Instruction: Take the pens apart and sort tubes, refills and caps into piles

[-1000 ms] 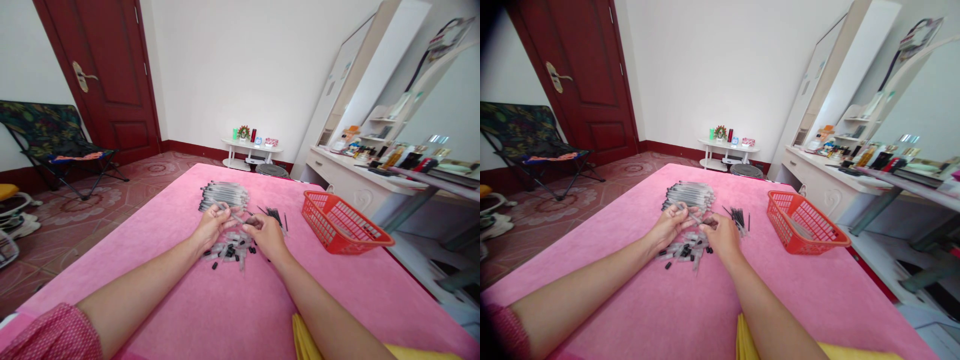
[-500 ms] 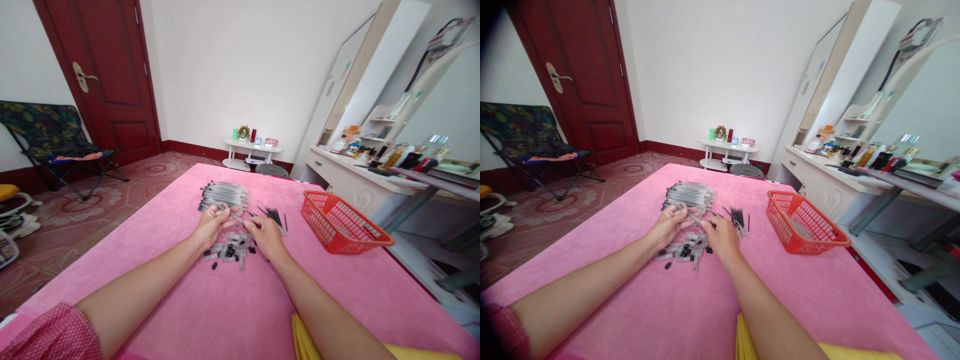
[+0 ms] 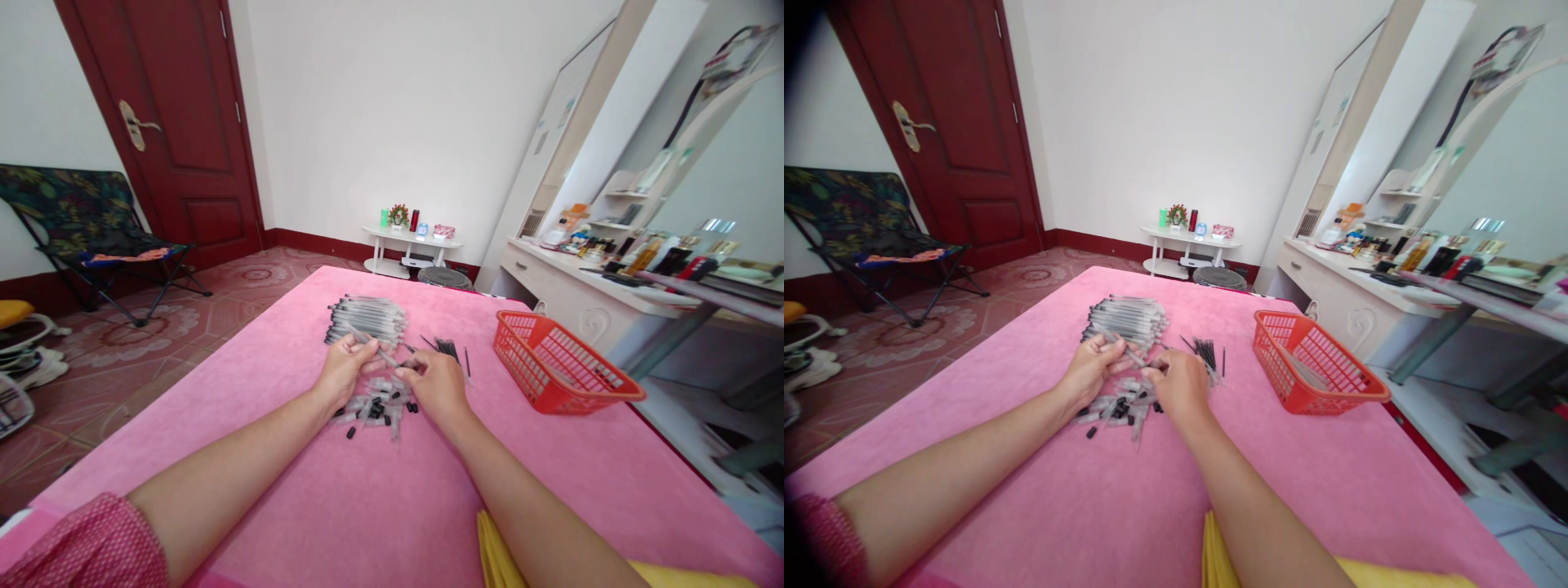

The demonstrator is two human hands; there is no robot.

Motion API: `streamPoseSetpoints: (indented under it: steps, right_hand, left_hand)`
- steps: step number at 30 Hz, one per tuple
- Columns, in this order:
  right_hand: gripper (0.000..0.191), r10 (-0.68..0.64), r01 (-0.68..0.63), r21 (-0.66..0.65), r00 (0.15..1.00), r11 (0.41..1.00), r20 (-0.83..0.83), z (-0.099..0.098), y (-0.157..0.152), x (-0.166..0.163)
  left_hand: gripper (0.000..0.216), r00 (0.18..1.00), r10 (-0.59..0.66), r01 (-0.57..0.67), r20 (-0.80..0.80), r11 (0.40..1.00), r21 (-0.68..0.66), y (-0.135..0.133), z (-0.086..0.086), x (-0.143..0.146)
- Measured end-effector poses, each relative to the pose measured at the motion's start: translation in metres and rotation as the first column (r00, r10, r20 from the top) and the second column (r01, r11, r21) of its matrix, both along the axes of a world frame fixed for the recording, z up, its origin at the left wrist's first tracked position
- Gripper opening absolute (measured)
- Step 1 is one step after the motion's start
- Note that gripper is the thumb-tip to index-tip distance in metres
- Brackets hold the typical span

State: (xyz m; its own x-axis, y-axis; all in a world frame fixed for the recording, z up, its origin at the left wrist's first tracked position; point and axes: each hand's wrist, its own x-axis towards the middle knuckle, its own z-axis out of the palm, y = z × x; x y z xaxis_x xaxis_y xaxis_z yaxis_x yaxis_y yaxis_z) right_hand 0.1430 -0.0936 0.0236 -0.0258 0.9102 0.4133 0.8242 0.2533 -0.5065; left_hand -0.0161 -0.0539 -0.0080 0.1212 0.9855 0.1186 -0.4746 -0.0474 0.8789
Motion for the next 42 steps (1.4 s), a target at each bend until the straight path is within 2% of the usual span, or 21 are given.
streamPoseSetpoints:
  steps: [4,8,13,15,17,20,22,24,26,30,33,36,39,40,42]
  right_hand:
    - [0.007,0.03,-0.045,0.104,0.99,0.994,0.138,0.004,-0.002,-0.001]
    - [0.009,0.022,-0.056,0.138,0.972,0.989,0.235,0.006,-0.003,-0.001]
    - [0.009,0.116,-0.13,0.054,0.972,0.99,0.204,0.004,-0.005,-0.002]
    - [0.016,0.155,-0.156,-0.011,0.972,0.988,0.175,0.003,-0.006,-0.004]
    - [0.025,0.13,-0.125,-0.048,0.98,0.991,0.153,0.002,-0.007,-0.005]
    - [0.027,0.06,-0.057,-0.024,0.987,0.998,0.151,0.001,-0.007,-0.005]
    - [0.022,0.082,-0.083,-0.002,0.981,0.997,0.178,0.003,-0.007,-0.004]
    - [0.021,0.134,-0.135,-0.012,0.966,0.991,0.221,0.008,-0.006,0.0]
    - [0.02,0.157,-0.148,-0.054,0.949,0.988,0.274,0.016,-0.003,0.008]
    - [0.012,0.148,-0.076,-0.2,0.916,0.977,0.372,0.033,0.005,0.04]
    - [0.014,0.138,-0.031,-0.284,0.92,0.958,0.367,0.04,0.01,0.067]
    - [0.018,-0.005,0.12,-0.26,0.915,0.958,0.403,0.042,0.013,0.08]
    - [0.026,-0.181,0.285,-0.174,0.874,0.943,0.45,0.043,0.012,0.073]
    - [0.029,-0.204,0.294,-0.148,0.875,0.944,0.439,0.042,0.011,0.066]
    - [0.029,-0.152,0.204,-0.111,0.919,0.973,0.363,0.039,0.008,0.048]
  left_hand:
    - [0.031,0.999,0.02,-0.02,-0.03,1.0,-0.017,0.001,0.0,-0.001]
    - [0.032,0.996,0.089,-0.091,-0.027,0.993,-0.072,0.004,0.001,-0.004]
    - [0.032,0.986,0.163,-0.158,0.043,0.983,-0.091,0.01,0.001,-0.007]
    - [0.032,0.984,0.167,-0.162,0.055,0.984,-0.079,0.01,0.001,-0.007]
    - [0.032,0.988,0.146,-0.143,0.043,0.988,-0.061,0.008,0.002,-0.006]
    - [0.031,0.997,0.082,-0.082,0.002,0.996,-0.022,0.003,0.003,-0.003]
    - [0.032,0.999,0.047,-0.047,-0.021,0.999,-0.001,0.001,0.004,-0.002]
    - [0.032,0.998,0.054,-0.054,-0.024,0.999,-0.001,0.002,0.004,-0.003]
    - [0.033,0.993,0.115,-0.115,0.002,0.993,-0.017,0.007,0.002,-0.007]
    - [0.032,0.961,0.267,-0.264,0.073,0.963,-0.054,0.018,-0.003,-0.018]
    - [0.032,0.953,0.296,-0.292,0.072,0.954,-0.064,0.021,-0.004,-0.021]
    - [0.033,0.965,0.26,-0.257,0.032,0.964,-0.062,0.018,-0.003,-0.02]
    - [0.035,0.976,0.217,-0.218,-0.035,0.976,-0.009,0.013,0.0,-0.017]
    - [0.035,0.976,0.209,-0.208,-0.06,0.978,0.022,0.012,0.001,-0.015]
    - [0.033,0.977,0.188,-0.18,-0.102,0.98,0.08,0.009,0.003,-0.013]
